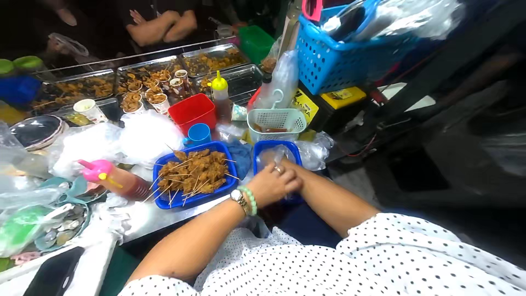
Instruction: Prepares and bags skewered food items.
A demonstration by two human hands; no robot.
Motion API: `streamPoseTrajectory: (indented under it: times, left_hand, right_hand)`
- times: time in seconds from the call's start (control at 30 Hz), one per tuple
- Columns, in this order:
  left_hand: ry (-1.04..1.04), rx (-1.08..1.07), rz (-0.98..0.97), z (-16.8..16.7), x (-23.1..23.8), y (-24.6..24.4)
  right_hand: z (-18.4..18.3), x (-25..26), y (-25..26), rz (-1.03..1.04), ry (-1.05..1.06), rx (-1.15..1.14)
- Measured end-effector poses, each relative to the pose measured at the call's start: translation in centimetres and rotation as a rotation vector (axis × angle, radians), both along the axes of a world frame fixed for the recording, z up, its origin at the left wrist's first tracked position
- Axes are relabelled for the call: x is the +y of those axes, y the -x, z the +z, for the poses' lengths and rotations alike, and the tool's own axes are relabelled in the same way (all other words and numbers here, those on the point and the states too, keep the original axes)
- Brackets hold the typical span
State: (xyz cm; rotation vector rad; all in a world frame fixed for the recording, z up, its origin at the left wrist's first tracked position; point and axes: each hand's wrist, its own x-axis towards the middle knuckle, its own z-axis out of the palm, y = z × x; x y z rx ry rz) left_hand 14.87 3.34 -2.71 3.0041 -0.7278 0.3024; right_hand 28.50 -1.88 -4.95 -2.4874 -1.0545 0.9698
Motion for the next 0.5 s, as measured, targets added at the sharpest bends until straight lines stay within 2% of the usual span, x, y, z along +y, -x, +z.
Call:
streamPoseTrajectory:
  times: [0.03, 0.1, 0.13, 0.17, 0.2, 0.23, 0.27, 0.3, 0.37, 0.5]
  left_hand:
    - [-0.020, 0.058, 0.039, 0.0, 0.7, -0.6]
    - [-0.070, 0.151, 0.020, 0.1, 1.4, -1.2]
    - [-0.090, 0.174, -0.045, 0.2, 1.6, -1.3]
    - [-0.113, 0.186, -0.130, 0.2, 1.7, -1.4]
    - [-0.135, 0.188, -0.205, 0.2, 1.7, -1.5]
    - [-0.147, 0.191, -0.246, 0.2, 1.9, -1.6]
    - [-0.154, 0.218, -0.244, 0.2, 2.1, -1.7]
    - [-0.156, 0.269, -0.196, 0.3, 2.4, -1.8]
    - [-0.136, 0.347, -0.041, 0.3, 3.4, -2.2]
    - [-0.096, 0.437, 0.164, 0.1, 6.3, -2.7]
  right_hand:
    - [-1.3, 0.1, -0.4, -0.122, -0.096, 0.033]
    - [-2.5, 0.4, -0.9, -0.147, -0.099, 0.015]
    - [-2.5, 0.4, -1.3, -0.054, -0.060, -0.015]
    - [-3.6, -0.4, -1.4, 0.083, -0.152, -0.152]
    - [-5.9, -1.1, -1.6, 0.163, -0.343, -0.333]
    - [-3.5, -1.0, -0.9, 0.152, -0.150, -0.232]
    - [-2.4, -0.7, -0.4, 0.110, -0.051, -0.180]
    - [-2.7, -0.5, -0.2, 0.113, -0.039, -0.228]
    - [-1.1, -0.1, 0.0, 0.120, 0.110, -0.107]
    - [-0.9, -0.7, -1.0, 0.302, 0.061, -0.065]
